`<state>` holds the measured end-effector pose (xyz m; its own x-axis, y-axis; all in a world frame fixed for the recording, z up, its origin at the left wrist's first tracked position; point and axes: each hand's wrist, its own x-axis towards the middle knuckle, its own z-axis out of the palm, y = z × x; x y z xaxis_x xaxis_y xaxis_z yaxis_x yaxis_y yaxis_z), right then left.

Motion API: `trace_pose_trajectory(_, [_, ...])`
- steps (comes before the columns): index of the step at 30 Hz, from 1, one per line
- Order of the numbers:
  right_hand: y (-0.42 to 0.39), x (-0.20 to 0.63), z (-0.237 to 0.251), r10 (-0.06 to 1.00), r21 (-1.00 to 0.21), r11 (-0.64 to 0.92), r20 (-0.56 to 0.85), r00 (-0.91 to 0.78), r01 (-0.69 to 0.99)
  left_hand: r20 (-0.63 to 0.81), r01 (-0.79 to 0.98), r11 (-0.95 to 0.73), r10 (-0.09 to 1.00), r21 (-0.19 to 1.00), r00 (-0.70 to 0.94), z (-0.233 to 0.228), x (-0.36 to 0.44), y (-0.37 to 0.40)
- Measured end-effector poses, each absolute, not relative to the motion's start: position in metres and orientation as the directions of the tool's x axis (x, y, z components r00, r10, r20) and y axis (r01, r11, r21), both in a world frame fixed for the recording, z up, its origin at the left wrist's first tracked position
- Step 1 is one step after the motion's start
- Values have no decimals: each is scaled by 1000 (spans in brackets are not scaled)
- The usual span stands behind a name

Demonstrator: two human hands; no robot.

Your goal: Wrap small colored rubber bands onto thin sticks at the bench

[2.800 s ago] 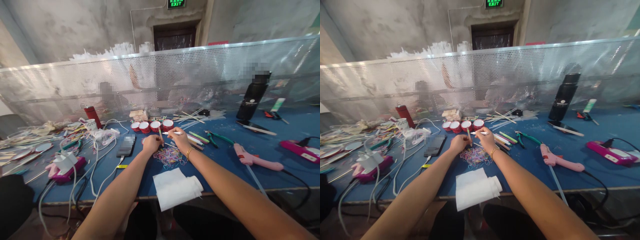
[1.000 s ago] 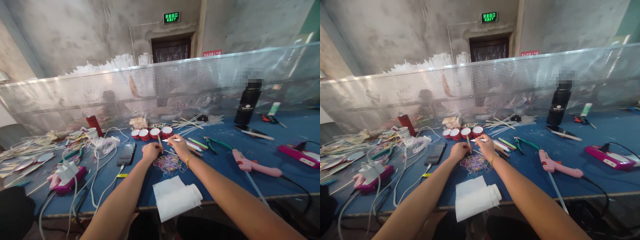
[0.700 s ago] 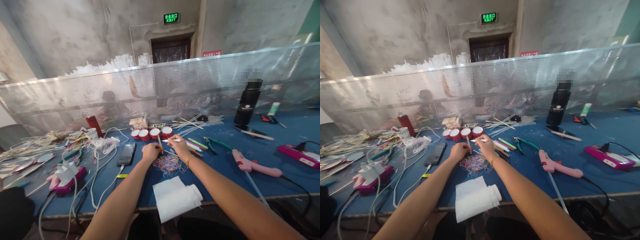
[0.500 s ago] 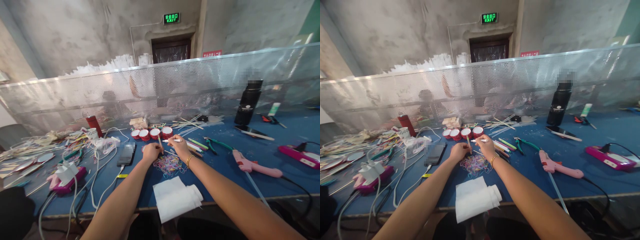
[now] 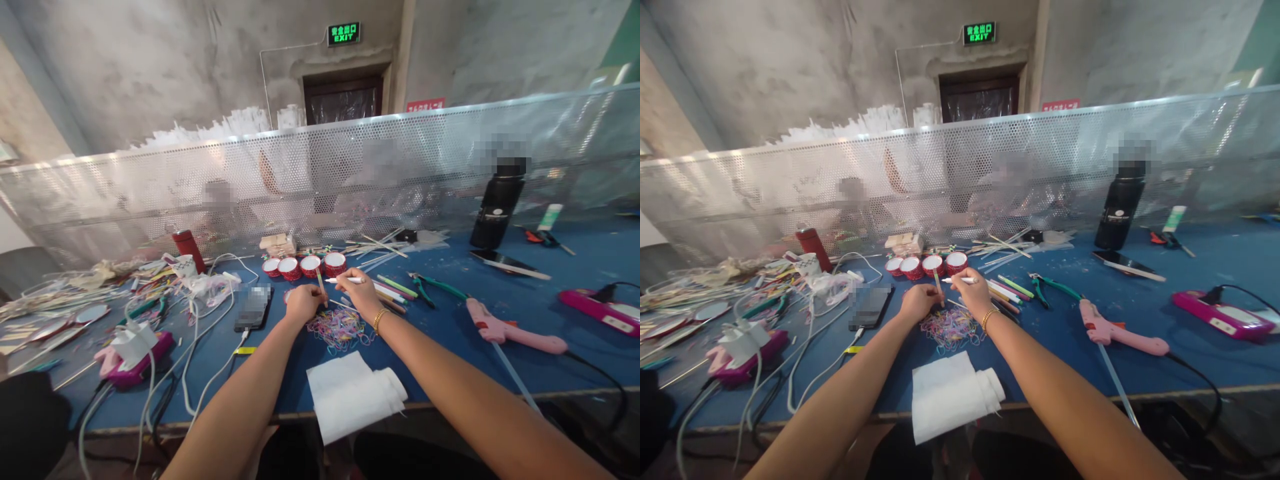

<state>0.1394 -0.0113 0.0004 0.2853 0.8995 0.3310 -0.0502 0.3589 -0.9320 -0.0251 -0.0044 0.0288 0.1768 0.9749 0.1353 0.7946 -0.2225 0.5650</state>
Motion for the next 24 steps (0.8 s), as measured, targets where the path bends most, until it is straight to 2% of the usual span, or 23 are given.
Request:
trace_pose_trajectory(12, [-12, 137, -1, 896, -909, 416, 406, 179, -16, 144, 795, -237, 971, 559, 189, 27, -26, -3])
trace_pose_trajectory(20, [-13, 139, 1, 898, -925, 378, 359, 253, -29, 141, 791, -226, 974, 569, 177, 28, -25, -4])
trace_pose_trajectory(24, [-12, 138, -2, 890, -908, 420, 409, 200, -11, 146, 799, -230, 973, 555, 178, 28, -25, -5])
